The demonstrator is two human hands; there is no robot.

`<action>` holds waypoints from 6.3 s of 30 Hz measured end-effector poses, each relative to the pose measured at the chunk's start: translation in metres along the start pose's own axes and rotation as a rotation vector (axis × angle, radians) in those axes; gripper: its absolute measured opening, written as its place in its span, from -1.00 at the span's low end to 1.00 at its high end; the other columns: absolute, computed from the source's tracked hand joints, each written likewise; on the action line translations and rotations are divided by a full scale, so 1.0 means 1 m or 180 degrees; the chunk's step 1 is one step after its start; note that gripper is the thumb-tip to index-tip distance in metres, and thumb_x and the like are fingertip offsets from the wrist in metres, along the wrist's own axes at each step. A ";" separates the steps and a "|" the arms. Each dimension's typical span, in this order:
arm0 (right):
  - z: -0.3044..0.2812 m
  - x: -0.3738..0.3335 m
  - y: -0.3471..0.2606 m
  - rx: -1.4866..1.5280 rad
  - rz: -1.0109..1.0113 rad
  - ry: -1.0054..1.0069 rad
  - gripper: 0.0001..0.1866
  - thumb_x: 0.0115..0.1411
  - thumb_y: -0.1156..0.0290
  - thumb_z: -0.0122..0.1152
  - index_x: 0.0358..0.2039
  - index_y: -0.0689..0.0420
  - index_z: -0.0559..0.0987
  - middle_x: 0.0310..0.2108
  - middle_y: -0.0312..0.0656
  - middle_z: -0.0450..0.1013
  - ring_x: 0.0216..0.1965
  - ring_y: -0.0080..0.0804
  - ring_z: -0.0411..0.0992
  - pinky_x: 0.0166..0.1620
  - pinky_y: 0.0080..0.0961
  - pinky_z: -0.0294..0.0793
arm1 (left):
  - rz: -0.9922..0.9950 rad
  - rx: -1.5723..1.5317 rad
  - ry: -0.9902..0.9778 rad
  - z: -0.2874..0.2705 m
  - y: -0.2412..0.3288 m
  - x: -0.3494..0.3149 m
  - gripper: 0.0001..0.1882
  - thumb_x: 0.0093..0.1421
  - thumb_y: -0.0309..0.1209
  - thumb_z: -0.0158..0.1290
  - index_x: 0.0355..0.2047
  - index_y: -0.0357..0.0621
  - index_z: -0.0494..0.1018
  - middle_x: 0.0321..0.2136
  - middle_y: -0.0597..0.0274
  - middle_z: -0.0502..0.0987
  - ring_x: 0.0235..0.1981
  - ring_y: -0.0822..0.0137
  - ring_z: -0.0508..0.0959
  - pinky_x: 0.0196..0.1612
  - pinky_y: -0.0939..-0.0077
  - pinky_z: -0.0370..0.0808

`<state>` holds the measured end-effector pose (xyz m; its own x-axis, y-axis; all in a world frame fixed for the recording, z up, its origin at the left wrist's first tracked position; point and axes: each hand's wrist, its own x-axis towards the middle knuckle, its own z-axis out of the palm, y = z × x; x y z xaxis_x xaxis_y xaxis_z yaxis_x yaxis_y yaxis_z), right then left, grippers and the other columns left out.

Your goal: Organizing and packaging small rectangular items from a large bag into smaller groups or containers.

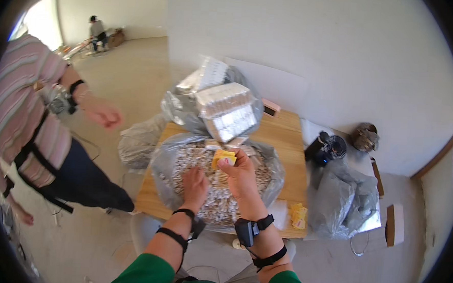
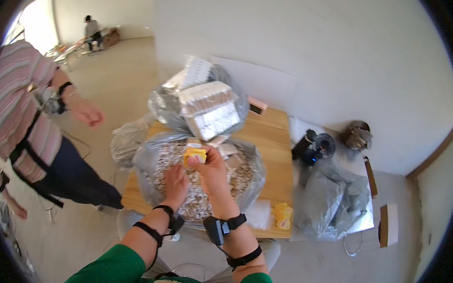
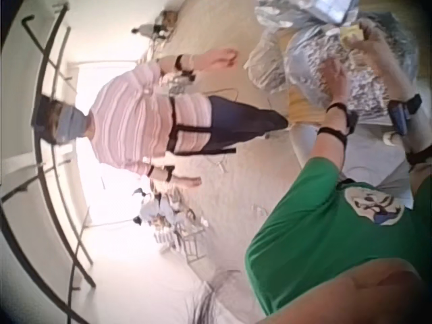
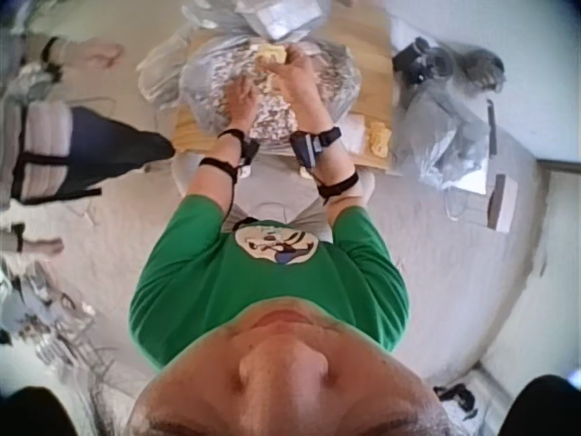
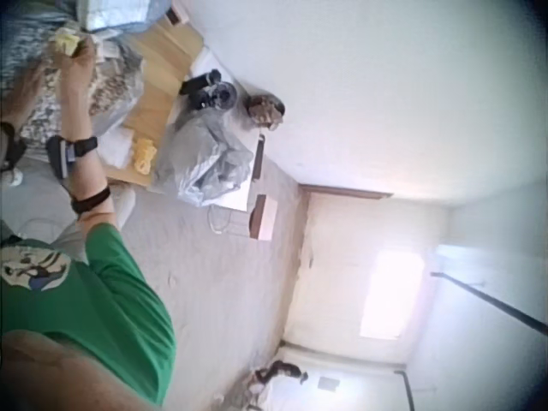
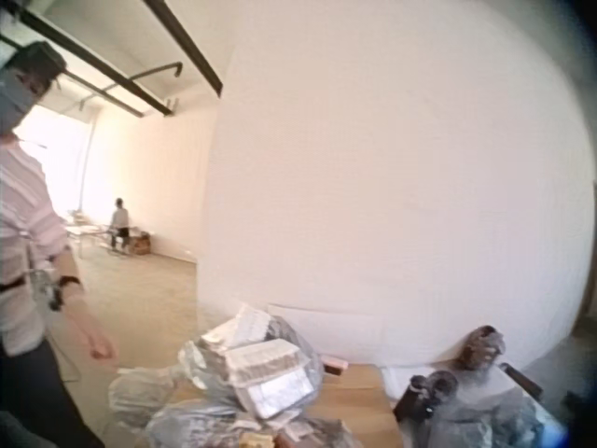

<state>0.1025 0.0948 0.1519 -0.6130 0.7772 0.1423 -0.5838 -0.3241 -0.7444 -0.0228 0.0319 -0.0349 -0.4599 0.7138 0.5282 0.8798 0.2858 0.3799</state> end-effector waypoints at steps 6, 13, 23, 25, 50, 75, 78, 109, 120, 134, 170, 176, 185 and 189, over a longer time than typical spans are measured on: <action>0.080 -0.005 0.042 0.0021 0.0045 0.0312 -0.75 -0.05 0.68 0.23 -0.36 0.16 0.41 -0.44 -0.31 0.43 -0.45 -0.60 0.37 -0.34 -0.70 0.34 | -0.0506 -0.0872 -0.1026 -0.037 0.011 0.003 -0.53 0.11 -0.16 -0.07 -0.02 -0.14 0.29 0.10 0.11 0.20 0.15 0.11 0.15 0.15 0.13 0.07; 0.124 -0.017 0.054 -0.0232 0.0179 0.0293 -0.75 -0.06 0.61 0.28 -0.38 0.11 0.42 -0.47 -0.35 0.42 -0.54 -0.69 0.27 -0.47 -0.75 0.18 | -0.0457 -0.0569 -0.0690 -0.079 -0.016 0.006 -0.52 0.10 -0.15 -0.05 -0.03 -0.14 0.30 0.09 0.12 0.20 0.14 0.11 0.15 0.15 0.14 0.08; 0.129 -0.008 0.077 -0.0206 0.0390 0.0155 -0.70 -0.03 0.58 0.27 -0.31 0.15 0.36 -0.41 -0.30 0.39 -0.45 -0.62 0.33 -0.42 -0.72 0.24 | -0.0382 -0.0315 -0.0508 -0.086 -0.013 0.016 -0.52 0.08 -0.13 -0.01 -0.04 -0.14 0.32 0.08 0.14 0.22 0.13 0.12 0.16 0.14 0.16 0.09; 0.134 -0.006 0.082 -0.0214 0.0342 0.0099 -0.69 -0.03 0.57 0.27 -0.29 0.15 0.35 -0.41 -0.29 0.38 -0.45 -0.61 0.33 -0.41 -0.72 0.24 | -0.0392 -0.0234 -0.0509 -0.083 -0.014 0.013 -0.51 0.08 -0.13 -0.01 -0.05 -0.14 0.32 0.07 0.14 0.22 0.13 0.12 0.16 0.13 0.16 0.09; -0.101 -0.093 0.084 -0.1933 0.0596 0.1389 -0.89 0.12 0.50 0.10 -0.34 0.23 0.40 -0.48 -0.24 0.42 -0.49 -0.53 0.42 -0.45 -0.66 0.42 | -0.0940 -0.0897 -0.0414 -0.054 0.011 -0.005 -0.78 -0.12 -0.40 0.23 -0.49 -0.19 0.43 -0.41 0.15 0.45 -0.28 0.10 0.41 -0.22 0.24 0.34; -0.071 -0.111 0.077 -0.1022 0.0947 0.0836 -0.85 0.16 0.38 0.09 -0.30 0.14 0.40 -0.48 -0.38 0.37 -0.51 -0.65 0.34 -0.51 -0.66 0.40 | -0.1745 -0.2758 -0.0695 -0.083 0.046 -0.027 -0.64 0.14 -0.21 0.03 -0.60 -0.28 0.40 -0.71 0.22 0.41 -0.65 0.43 0.35 -0.53 0.48 0.29; -0.062 -0.113 0.082 -0.1283 0.0772 0.1107 -0.85 0.18 0.32 0.06 -0.33 0.12 0.42 -0.53 -0.38 0.38 -0.56 -0.67 0.33 -0.53 -0.70 0.34 | -0.1594 -0.2591 -0.0616 -0.080 0.045 -0.031 -0.64 0.14 -0.21 0.02 -0.61 -0.29 0.40 -0.73 0.21 0.39 -0.66 0.40 0.34 -0.54 0.46 0.27; -0.090 -0.090 0.108 -0.3824 -0.0471 0.1751 -0.64 0.25 0.19 -0.10 -0.49 0.24 0.43 -0.66 0.02 0.33 -0.59 -0.06 0.31 -0.48 -0.27 0.24 | -0.1001 -0.1657 0.0131 -0.062 0.068 -0.050 -0.76 0.20 -0.37 -0.06 -0.55 -0.23 0.25 -0.66 -0.10 0.36 -0.62 -0.13 0.34 -0.55 0.17 0.27; -0.124 -0.059 0.086 -0.4143 -0.0536 0.1979 -0.66 0.23 0.19 -0.05 -0.49 0.23 0.39 -0.68 0.01 0.29 -0.62 -0.05 0.26 -0.49 -0.26 0.23 | -0.1437 -0.1412 0.0073 -0.054 0.006 -0.024 -0.72 0.19 -0.30 -0.05 -0.54 -0.25 0.26 -0.65 -0.13 0.37 -0.57 -0.14 0.37 -0.51 0.14 0.29; -0.083 -0.091 0.093 0.0047 0.0951 0.1078 -0.78 0.27 0.25 -0.11 -0.22 0.14 0.35 -0.40 -0.21 0.44 -0.42 -0.40 0.46 -0.44 -0.54 0.47 | -0.0222 -0.1257 -0.0340 -0.101 0.051 -0.001 -0.84 0.16 -0.32 -0.02 -0.46 -0.14 0.36 -0.60 -0.05 0.45 -0.52 -0.07 0.47 -0.49 0.21 0.37; -0.310 -0.205 -0.032 -0.5951 0.0532 0.3317 -0.82 -0.07 0.34 0.14 -0.38 0.00 0.57 -0.42 -0.04 0.46 -0.33 -0.08 0.44 -0.22 -0.25 0.44 | -0.2354 -0.4294 -0.1187 -0.071 0.076 -0.048 -0.69 0.14 -0.44 0.05 -0.12 -0.15 0.26 -0.39 0.20 0.46 -0.42 0.44 0.46 -0.43 0.57 0.41; -0.201 -0.172 -0.024 -0.4285 -0.0677 0.1697 -0.79 0.07 0.33 0.17 -0.30 0.15 0.52 -0.39 -0.12 0.48 -0.34 -0.27 0.46 -0.26 -0.44 0.45 | -0.1060 -0.3149 -0.1466 -0.072 0.118 -0.047 -0.59 0.05 -0.51 0.12 -0.10 -0.19 0.24 -0.45 0.21 0.49 -0.47 0.42 0.48 -0.39 0.58 0.43; -0.110 -0.151 0.002 -0.3024 0.0039 0.0755 -0.88 0.07 0.48 0.19 -0.39 0.24 0.49 -0.52 -0.29 0.46 -0.47 -0.63 0.38 -0.38 -0.64 0.39 | -0.0220 -0.2466 -0.1891 -0.120 0.143 -0.044 -0.48 -0.06 -0.56 0.19 -0.09 -0.21 0.21 -0.60 0.26 0.42 -0.59 0.45 0.42 -0.46 0.59 0.39; -0.107 -0.154 0.013 -0.2397 0.0027 0.0833 -0.92 0.11 0.50 0.15 -0.41 0.23 0.48 -0.53 -0.34 0.42 -0.50 -0.66 0.34 -0.39 -0.69 0.36 | -0.0556 -0.3023 -0.1754 -0.116 0.120 -0.044 -0.56 -0.07 -0.55 0.20 -0.17 -0.22 0.30 -0.62 0.33 0.42 -0.59 0.53 0.40 -0.49 0.62 0.37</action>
<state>0.2462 0.0284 0.0509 -0.4162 0.9081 0.0464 -0.0058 0.0484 -0.9988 0.0892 -0.0397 0.0755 -0.2448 0.9653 0.0905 0.2500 -0.0274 0.9679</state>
